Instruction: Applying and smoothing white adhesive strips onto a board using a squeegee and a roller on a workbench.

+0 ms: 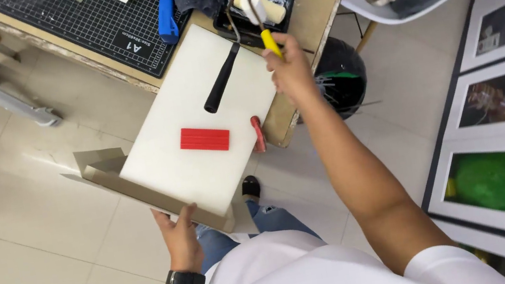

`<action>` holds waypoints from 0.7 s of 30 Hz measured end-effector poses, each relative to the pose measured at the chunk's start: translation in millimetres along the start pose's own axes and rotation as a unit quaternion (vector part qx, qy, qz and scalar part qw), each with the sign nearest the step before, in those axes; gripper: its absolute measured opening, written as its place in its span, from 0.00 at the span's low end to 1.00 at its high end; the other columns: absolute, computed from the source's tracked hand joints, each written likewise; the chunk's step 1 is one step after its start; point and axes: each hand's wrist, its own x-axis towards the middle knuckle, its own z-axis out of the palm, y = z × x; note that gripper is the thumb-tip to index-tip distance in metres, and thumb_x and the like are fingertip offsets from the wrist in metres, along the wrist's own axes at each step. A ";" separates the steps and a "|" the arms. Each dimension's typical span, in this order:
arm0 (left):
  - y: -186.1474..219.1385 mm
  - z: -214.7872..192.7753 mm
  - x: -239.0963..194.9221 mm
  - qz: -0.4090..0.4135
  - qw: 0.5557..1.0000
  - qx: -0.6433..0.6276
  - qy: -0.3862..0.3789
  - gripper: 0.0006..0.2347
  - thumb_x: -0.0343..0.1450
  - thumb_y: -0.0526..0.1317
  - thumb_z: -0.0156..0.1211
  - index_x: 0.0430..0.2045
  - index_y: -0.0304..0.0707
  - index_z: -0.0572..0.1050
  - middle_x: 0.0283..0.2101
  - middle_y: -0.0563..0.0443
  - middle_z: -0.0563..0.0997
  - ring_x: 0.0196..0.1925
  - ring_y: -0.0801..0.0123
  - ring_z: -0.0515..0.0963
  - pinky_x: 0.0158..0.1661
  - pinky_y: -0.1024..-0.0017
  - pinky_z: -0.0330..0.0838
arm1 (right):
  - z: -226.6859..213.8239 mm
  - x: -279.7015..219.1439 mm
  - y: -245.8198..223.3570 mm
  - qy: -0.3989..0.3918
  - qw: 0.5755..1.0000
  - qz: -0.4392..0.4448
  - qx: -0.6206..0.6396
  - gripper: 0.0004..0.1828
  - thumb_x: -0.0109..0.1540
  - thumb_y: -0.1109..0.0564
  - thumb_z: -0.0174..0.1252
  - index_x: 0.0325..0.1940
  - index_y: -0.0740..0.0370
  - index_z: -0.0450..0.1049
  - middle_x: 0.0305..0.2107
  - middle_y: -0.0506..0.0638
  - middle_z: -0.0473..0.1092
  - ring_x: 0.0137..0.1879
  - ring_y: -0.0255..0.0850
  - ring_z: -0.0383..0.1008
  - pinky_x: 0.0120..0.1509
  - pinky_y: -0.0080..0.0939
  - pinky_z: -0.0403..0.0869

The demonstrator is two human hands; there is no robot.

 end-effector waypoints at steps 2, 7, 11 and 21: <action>2.1 7.3 -7.4 0.034 0.999 -0.009 0.016 0.29 0.63 0.27 0.56 0.62 0.48 0.65 0.50 0.53 0.76 0.48 0.69 0.75 0.46 0.72 0.70 | -37.0 -4.0 -32.9 -0.004 0.993 -0.076 -0.095 0.20 0.67 0.52 0.56 0.64 0.46 0.65 0.46 0.48 0.68 0.37 0.38 0.65 0.34 0.38 0.66; -20.4 7.8 0.4 0.137 0.989 -0.035 0.045 0.22 0.63 0.26 0.56 0.53 0.42 0.72 0.42 0.54 0.79 0.42 0.75 0.76 0.46 0.78 0.70 | -114.4 117.2 -50.7 0.052 0.860 -0.307 -0.405 0.21 0.62 0.44 0.62 0.60 0.36 0.76 0.40 0.47 0.79 0.42 0.47 0.77 0.42 0.48 0.70; -14.8 7.3 -11.5 0.128 0.989 0.009 0.067 0.19 0.65 0.27 0.54 0.51 0.40 0.73 0.43 0.56 0.79 0.44 0.75 0.74 0.47 0.79 0.69 | -131.4 178.4 -60.2 -0.010 0.744 -0.339 -0.576 0.19 0.63 0.44 0.63 0.59 0.38 0.80 0.36 0.52 0.79 0.41 0.55 0.76 0.41 0.59 0.70; -11.1 1.2 -10.0 0.039 0.994 0.052 0.091 0.07 0.69 0.33 0.56 0.29 0.46 0.64 0.29 0.62 0.67 0.30 0.78 0.61 0.33 0.78 0.57 | -92.2 213.9 -70.9 -0.107 0.739 -0.302 -0.592 0.17 0.66 0.47 0.64 0.59 0.41 0.79 0.34 0.48 0.78 0.33 0.44 0.73 0.41 0.49 0.72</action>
